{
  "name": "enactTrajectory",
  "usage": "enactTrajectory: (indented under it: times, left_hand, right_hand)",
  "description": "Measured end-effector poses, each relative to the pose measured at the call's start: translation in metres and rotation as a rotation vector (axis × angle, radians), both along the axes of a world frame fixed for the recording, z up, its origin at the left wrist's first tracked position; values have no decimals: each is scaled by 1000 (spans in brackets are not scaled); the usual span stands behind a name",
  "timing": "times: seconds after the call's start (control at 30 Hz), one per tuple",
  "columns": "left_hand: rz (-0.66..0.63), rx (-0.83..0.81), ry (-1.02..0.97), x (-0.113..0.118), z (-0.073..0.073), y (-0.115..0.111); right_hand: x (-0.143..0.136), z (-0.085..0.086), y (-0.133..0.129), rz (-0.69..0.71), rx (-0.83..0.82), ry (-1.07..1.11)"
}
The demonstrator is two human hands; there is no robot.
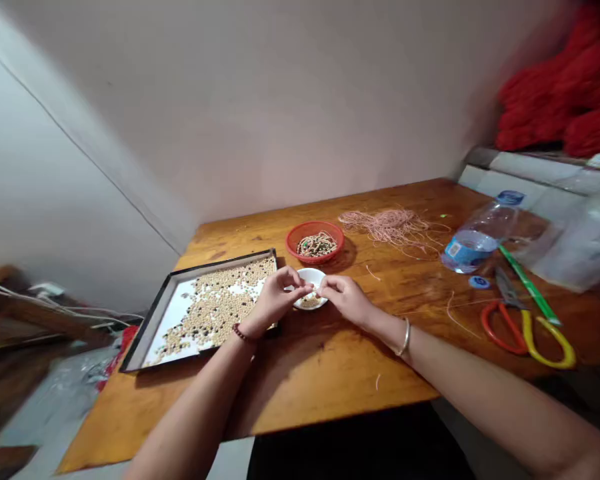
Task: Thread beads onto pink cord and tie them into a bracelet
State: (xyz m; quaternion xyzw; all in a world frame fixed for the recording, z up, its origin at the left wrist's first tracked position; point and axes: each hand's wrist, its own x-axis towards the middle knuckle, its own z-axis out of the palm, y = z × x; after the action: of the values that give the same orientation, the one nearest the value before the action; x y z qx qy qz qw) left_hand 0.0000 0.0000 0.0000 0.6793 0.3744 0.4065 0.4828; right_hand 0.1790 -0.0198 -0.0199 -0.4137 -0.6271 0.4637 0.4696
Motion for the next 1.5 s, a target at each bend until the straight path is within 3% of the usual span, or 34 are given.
enactTrajectory:
  times: [0.37, 0.8, 1.0, 1.17, 1.33, 1.5]
  left_hand:
    - [-8, -28, -23, 2, 6, -4]
    - [-5, -15, -39, 1, 2, -2]
    - [-4, 29, 50, 1, 0, -2]
    - [4, 36, 97, 3, 4, -4]
    - [21, 172, 191, 5, 7, -6]
    - [63, 217, 203, 5, 6, -7]
  right_hand:
    - [0, 1, 0, 33, -22, 106]
    - [-1, 3, -3, -10, 17, -4]
    - [-1, 2, -4, -36, 49, -103]
    - [-2, 2, -5, -23, 17, -47]
    - [-1, 3, -2, -22, -98, 106]
    - [-2, 8, -4, 113, -345, 244]
